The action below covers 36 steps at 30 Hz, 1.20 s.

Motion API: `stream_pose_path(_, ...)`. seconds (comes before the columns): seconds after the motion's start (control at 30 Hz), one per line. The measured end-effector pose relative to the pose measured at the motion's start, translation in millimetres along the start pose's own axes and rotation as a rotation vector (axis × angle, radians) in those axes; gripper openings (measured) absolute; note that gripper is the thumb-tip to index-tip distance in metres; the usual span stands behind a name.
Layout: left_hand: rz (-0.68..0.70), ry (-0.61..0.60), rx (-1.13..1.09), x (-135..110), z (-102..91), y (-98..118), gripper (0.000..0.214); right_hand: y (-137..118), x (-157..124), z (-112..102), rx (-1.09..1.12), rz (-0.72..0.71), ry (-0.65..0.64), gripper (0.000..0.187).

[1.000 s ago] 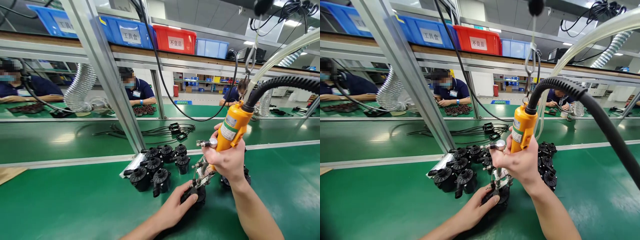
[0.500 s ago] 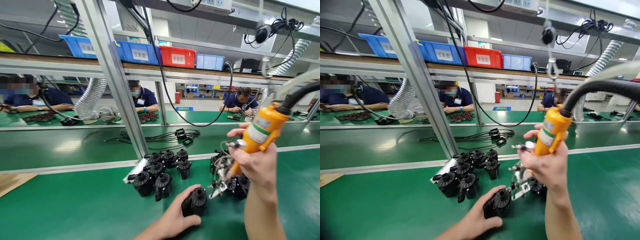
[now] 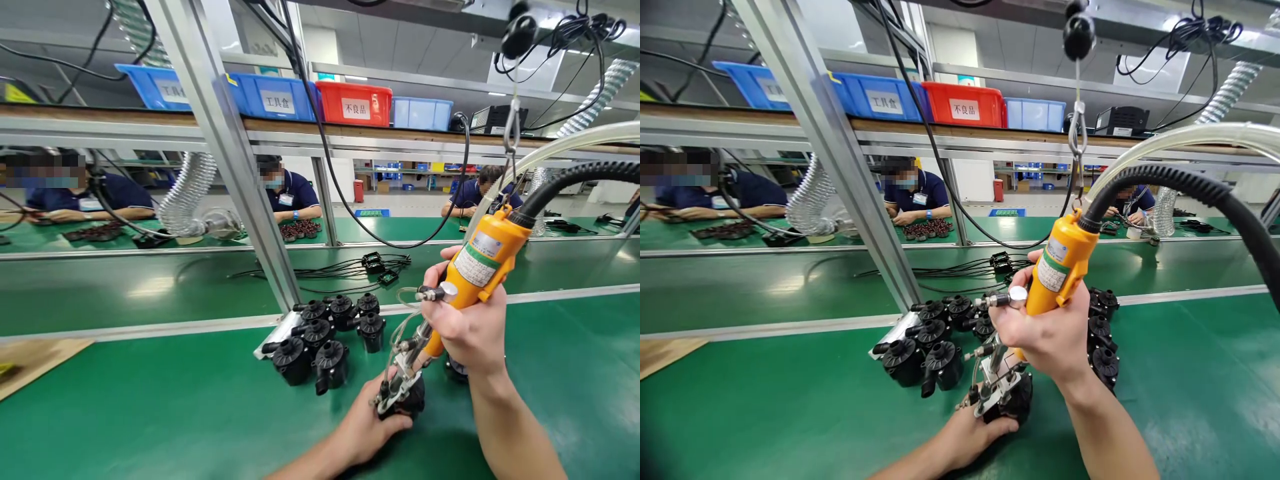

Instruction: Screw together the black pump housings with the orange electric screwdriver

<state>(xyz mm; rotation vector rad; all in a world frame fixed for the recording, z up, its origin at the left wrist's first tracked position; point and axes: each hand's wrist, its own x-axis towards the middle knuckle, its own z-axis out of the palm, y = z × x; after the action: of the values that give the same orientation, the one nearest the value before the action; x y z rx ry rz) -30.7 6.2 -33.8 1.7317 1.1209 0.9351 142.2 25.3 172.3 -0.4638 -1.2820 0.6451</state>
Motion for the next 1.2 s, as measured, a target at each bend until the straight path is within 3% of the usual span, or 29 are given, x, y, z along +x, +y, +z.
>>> stream_pose_path(0.27, -0.014, 0.003, -0.034, 0.3, 2.3, -6.6, 0.075, -2.7, 0.6, -10.5, 0.096, 0.062, 0.032, 0.051)
stream_pose_path(0.67, 0.031, -0.053, -0.074, 0.3, -0.4, 7.8, 0.060, -9.0, -10.9, -4.8, 0.040, -0.045, -0.053, 0.049)
stream_pose_path(0.97, 0.054, -0.062, -0.087, 1.5, -1.2, 10.5, 0.055, -9.3, -8.7, -6.9, 0.155, 0.044, -0.048, 0.055)
stream_pose_path(1.2, 0.045, -0.089, -0.063, 2.0, 0.3, 3.6, 0.061, -15.8, -13.1, -6.3, 0.117, 0.052, -0.050, 0.054)
